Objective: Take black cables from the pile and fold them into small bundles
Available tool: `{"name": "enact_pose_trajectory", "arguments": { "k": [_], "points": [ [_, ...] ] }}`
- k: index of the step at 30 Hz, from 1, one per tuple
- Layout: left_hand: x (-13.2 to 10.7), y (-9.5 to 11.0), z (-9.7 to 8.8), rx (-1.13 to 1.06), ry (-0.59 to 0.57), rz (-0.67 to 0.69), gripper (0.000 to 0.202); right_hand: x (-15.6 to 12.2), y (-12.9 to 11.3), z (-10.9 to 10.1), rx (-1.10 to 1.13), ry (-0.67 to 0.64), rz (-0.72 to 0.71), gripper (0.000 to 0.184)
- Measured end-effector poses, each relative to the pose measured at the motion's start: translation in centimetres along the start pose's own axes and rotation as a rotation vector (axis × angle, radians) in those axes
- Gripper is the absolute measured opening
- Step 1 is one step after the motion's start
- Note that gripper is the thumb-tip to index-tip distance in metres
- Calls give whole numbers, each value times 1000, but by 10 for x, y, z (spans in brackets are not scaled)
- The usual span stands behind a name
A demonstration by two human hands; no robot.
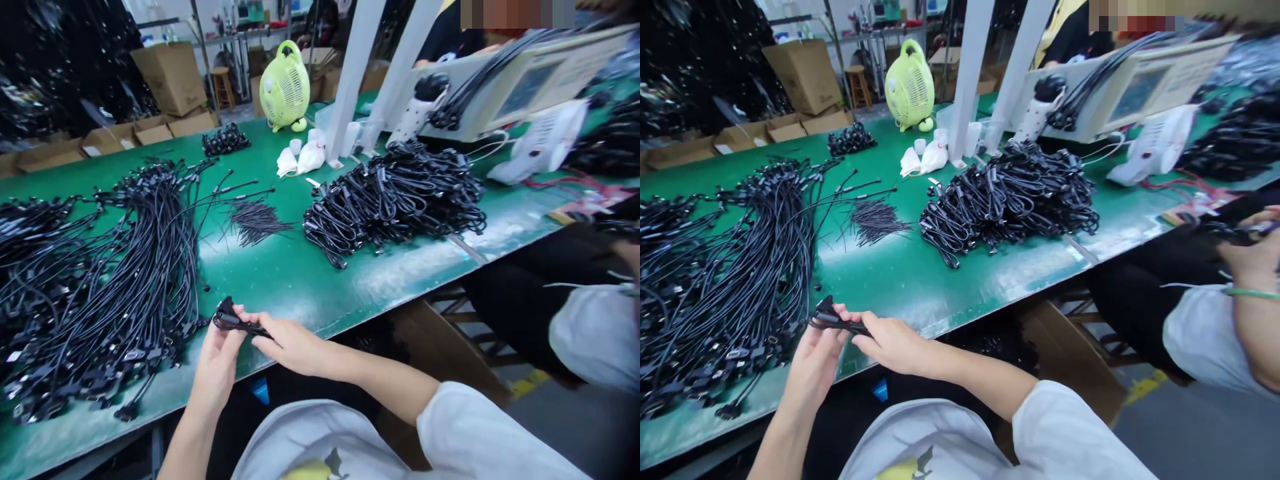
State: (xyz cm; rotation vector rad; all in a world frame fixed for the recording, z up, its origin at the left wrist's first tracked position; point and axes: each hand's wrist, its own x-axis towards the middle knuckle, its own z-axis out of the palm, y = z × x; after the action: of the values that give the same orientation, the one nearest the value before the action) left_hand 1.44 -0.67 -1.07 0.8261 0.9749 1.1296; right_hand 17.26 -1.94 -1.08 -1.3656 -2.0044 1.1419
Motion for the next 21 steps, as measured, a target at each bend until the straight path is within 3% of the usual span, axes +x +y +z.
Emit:
{"name": "enact_pose_trajectory", "arguments": {
  "k": [7,12,15,18,21],
  "points": [
    [9,-1,-7,-36,-97,-18,67,-6,0,-13,-301,-106,-7,33],
    [6,-6,-14,-83,-142,-33,43,-14,9,-10,-312,-32,-130,36],
    [3,0,-13,10,-201,-30,41,-21,12,-25,-381,60,-232,33],
    [-6,14,-13,148,-244,7,58,-21,14,-73,-507,360,-237,34],
    [-24,27,-19,293,-230,161,66,-9,25,-143,-750,840,-8,38]
  ]
}}
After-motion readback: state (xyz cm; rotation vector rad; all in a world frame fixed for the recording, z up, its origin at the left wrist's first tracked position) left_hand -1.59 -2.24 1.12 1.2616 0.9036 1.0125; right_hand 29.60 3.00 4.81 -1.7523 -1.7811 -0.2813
